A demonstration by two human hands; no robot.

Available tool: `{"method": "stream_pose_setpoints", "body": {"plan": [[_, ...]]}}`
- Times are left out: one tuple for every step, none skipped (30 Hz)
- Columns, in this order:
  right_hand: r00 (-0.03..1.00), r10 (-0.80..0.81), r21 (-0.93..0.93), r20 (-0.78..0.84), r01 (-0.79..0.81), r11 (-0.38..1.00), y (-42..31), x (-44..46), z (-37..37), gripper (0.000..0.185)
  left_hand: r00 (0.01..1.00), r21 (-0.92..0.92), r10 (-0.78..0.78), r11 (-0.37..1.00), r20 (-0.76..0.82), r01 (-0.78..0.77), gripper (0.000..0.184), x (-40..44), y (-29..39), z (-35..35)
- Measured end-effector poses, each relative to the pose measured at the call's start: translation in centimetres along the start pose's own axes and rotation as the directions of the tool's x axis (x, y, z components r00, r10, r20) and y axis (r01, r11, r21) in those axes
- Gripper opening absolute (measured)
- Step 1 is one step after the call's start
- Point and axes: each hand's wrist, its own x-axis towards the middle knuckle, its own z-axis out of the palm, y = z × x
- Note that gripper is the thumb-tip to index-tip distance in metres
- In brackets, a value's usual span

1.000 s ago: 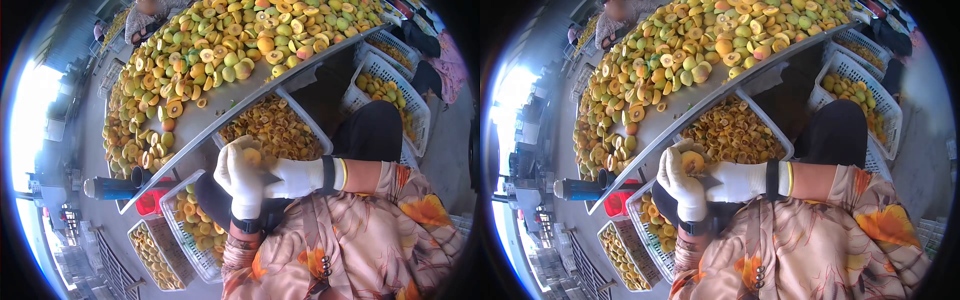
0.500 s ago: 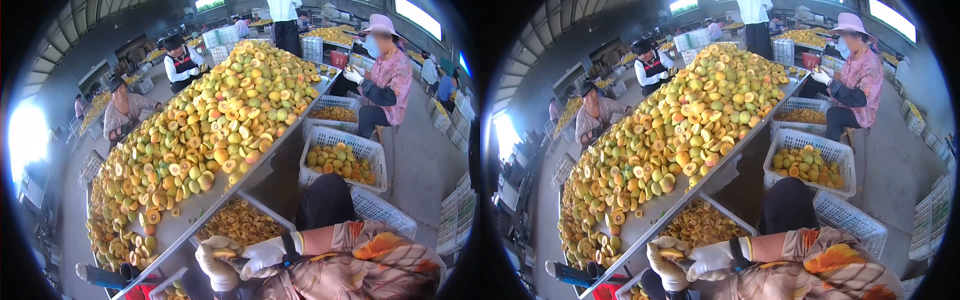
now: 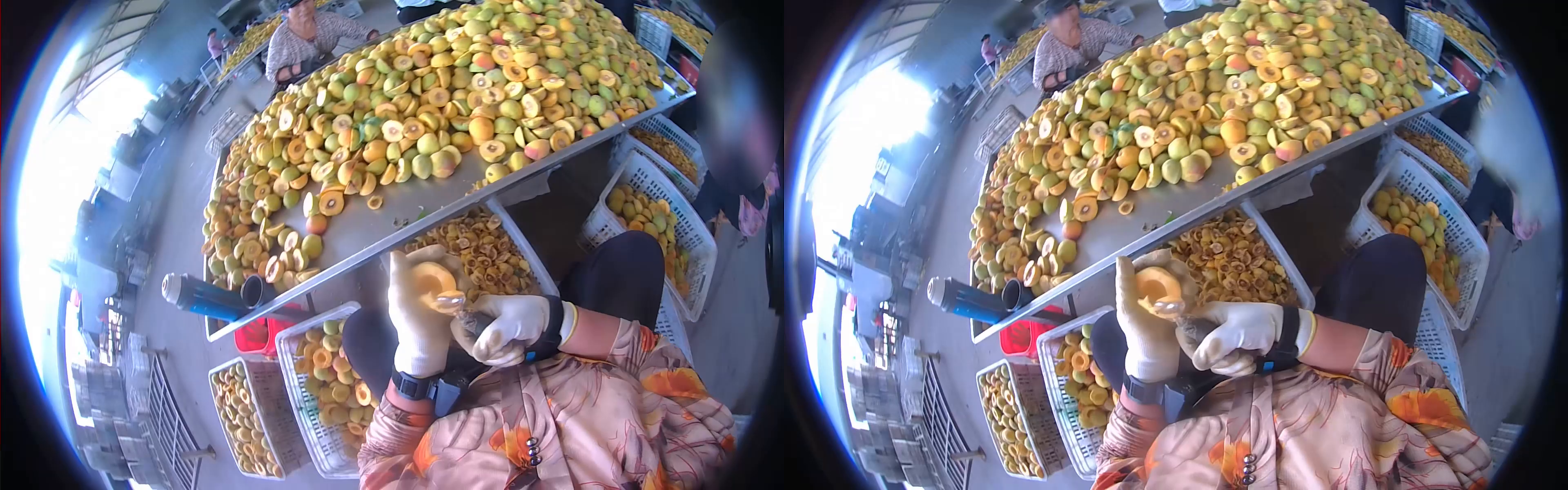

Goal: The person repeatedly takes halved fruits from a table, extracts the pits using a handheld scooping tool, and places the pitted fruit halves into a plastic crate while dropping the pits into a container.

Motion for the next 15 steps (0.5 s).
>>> {"method": "stream_pose_setpoints", "body": {"plan": [[1.000,-0.017,-0.064,-0.013,0.016,0.998,-0.4,0.1,-0.2,0.020,0.956,0.458,0.282,0.863,-0.083,-0.215,0.041,0.0,-0.3,-0.5],[0.999,0.003,-0.146,-0.045,-0.010,0.989,-0.8,0.0,-0.6,0.019,0.939,0.289,0.290,0.929,-0.183,-0.230,0.036,0.3,-0.2,-1.8],[0.990,-0.011,-0.349,-0.140,-0.039,0.936,-1.5,-0.1,-0.4,0.014,0.876,0.699,0.481,0.621,0.018,-0.355,0.044,-0.3,0.9,-2.5],[0.978,-0.058,-0.491,-0.199,-0.049,0.870,-1.2,0.1,-1.1,0.016,0.742,0.912,0.634,0.139,0.217,-0.386,0.052,-1.0,1.9,-3.2],[0.959,-0.120,-0.618,-0.256,-0.067,0.784,-0.6,0.4,-2.5,0.019,0.812,0.846,0.581,0.411,0.044,-0.341,0.050,-1.9,3.2,-4.9],[0.911,-0.309,-0.858,-0.274,-0.087,0.506,0.7,0.6,-4.2,0.025,0.852,0.706,0.507,0.651,-0.130,-0.279,0.047,-2.9,4.4,-6.6],[0.846,-0.486,-0.975,-0.217,-0.160,0.158,1.6,0.5,-5.9,0.031,0.821,0.604,0.506,0.750,-0.265,-0.268,0.040,-3.8,5.7,-8.4],[0.859,-0.319,-0.917,-0.400,-0.378,0.130,1.5,-0.1,-7.1,0.040,0.763,0.595,0.521,0.771,-0.383,-0.228,0.034,-5.3,7.0,-11.1],[0.824,-0.309,-0.879,-0.474,-0.462,0.117,1.8,-0.4,-7.8,0.038,0.708,0.594,0.518,0.786,-0.480,-0.171,0.028,-6.6,8.2,-13.6],[0.798,-0.403,-0.893,-0.449,-0.415,0.174,1.9,-0.5,-7.7,0.038,0.709,0.667,0.479,0.745,-0.517,-0.017,0.023,-7.7,9.4,-16.7],[0.763,-0.487,-0.905,-0.426,-0.362,0.225,2.2,-0.6,-7.4,0.038,0.777,0.829,0.430,0.521,-0.460,0.202,0.030,-9.2,10.7,-20.3],[0.716,-0.602,-0.935,-0.353,-0.283,0.211,2.8,-0.2,-7.6,0.037,0.740,0.815,0.348,0.321,-0.576,0.483,0.032,-9.6,11.3,-20.4],[0.732,-0.581,-0.934,-0.356,-0.279,0.222,2.7,0.2,-7.9,0.035,0.751,0.870,0.492,0.030,-0.442,0.492,0.032,-9.6,11.0,-21.1],[0.784,-0.462,-0.906,-0.416,-0.399,0.139,2.9,0.2,-9.1,0.034,0.767,0.831,0.584,-0.265,-0.266,0.490,0.031,-9.4,10.5,-22.0],[0.807,-0.342,-0.865,-0.481,-0.500,0.036,3.4,0.1,-11.0,0.034,0.784,0.701,0.617,-0.530,-0.066,0.477,0.030,-8.6,10.4,-22.4]]}}
